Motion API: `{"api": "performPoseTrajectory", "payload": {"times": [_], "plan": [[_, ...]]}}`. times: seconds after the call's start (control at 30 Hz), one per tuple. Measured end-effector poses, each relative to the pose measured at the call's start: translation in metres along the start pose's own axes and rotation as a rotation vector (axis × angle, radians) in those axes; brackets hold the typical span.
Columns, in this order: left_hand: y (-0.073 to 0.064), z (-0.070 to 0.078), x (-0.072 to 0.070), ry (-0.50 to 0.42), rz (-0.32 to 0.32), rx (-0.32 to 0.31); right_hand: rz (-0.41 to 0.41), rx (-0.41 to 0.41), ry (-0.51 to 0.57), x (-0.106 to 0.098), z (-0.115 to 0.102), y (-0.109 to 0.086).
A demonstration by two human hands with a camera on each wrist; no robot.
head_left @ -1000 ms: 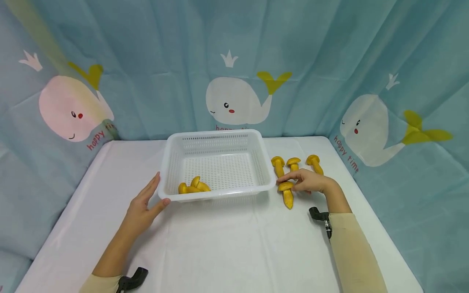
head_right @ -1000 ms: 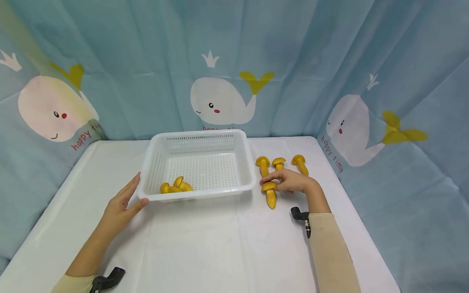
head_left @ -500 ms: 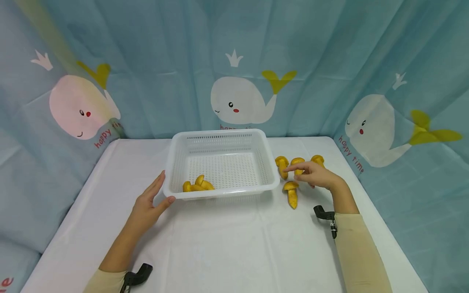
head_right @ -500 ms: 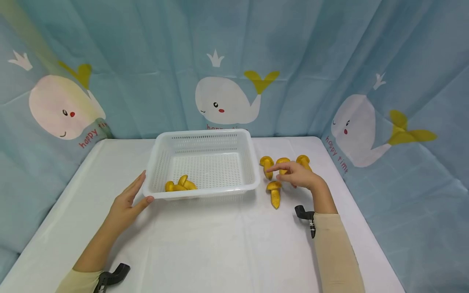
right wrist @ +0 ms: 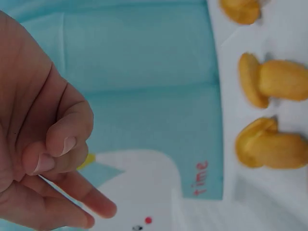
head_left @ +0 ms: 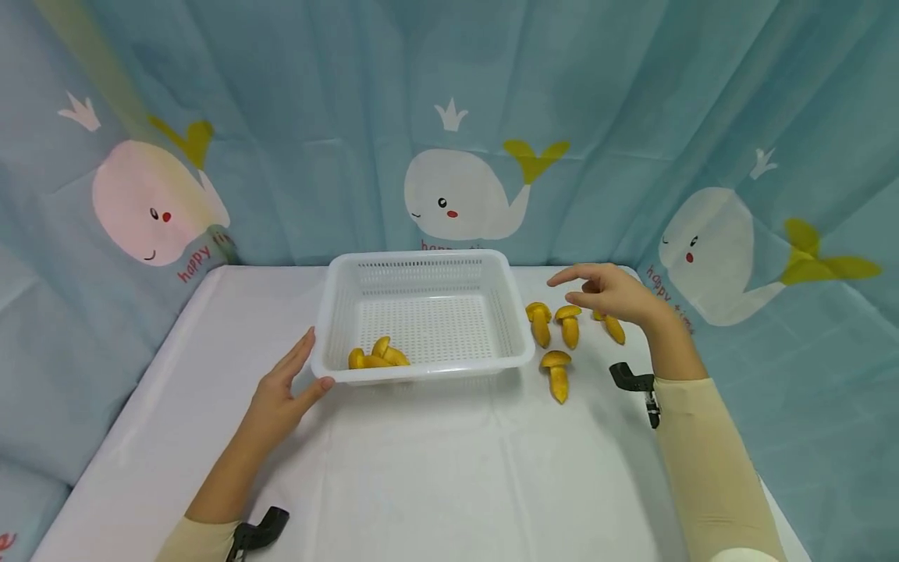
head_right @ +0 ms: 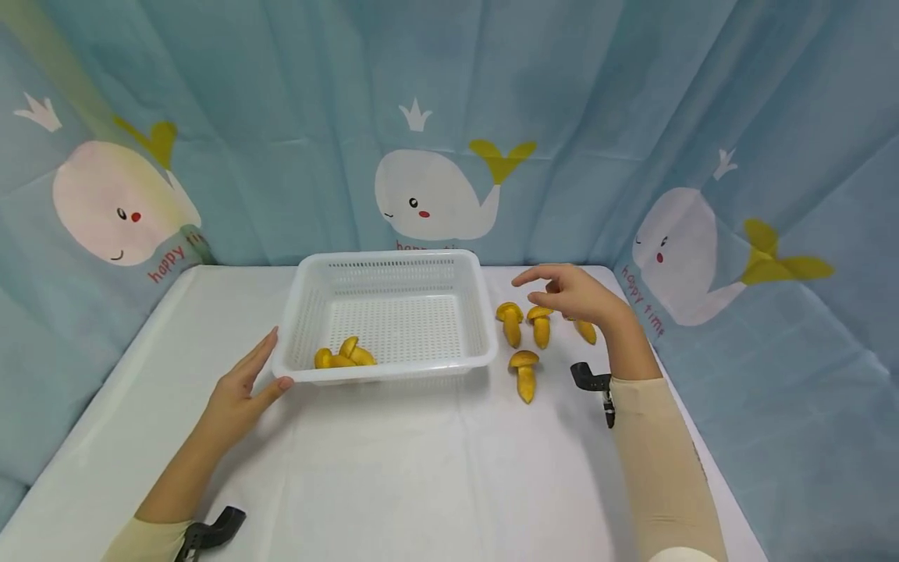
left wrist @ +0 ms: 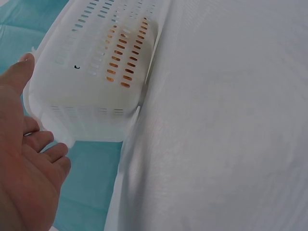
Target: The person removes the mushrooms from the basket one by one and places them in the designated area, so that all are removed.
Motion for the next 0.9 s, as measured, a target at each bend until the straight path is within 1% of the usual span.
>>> {"api": "performPoseTrajectory", "payload": {"times": [0.1,0.27,0.53,0.7,0.77,0.9], "plan": [[0.001,-0.001,-0.002,-0.002,0.004,-0.003,-0.032,-0.015,0.000,-0.002,-0.021,0.009],[0.000,0.000,-0.001,-0.004,-0.002,0.003,-0.076,-0.055,0.005,0.000,-0.050,0.022],[-0.001,0.004,-0.002,0.008,0.000,0.010,-0.126,-0.206,-0.067,0.008,-0.089,0.049],[0.000,0.003,-0.003,0.013,0.006,0.013,-0.127,-0.339,-0.109,0.013,-0.112,0.067],[0.000,0.003,-0.003,0.006,0.006,0.014,-0.129,-0.377,-0.132,0.016,-0.122,0.073],[0.001,0.003,-0.002,-0.005,0.009,0.018,-0.140,-0.389,-0.180,0.023,-0.137,0.086]]}}
Point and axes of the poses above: each hand's wrist, its own y-axis towards the middle knuckle, its own x-axis out of the palm, z = x × y, the point moved 6 cm from there along y, towards the middle knuckle, and after that the axes turned 2 degrees about y, right-handed, at the moved point
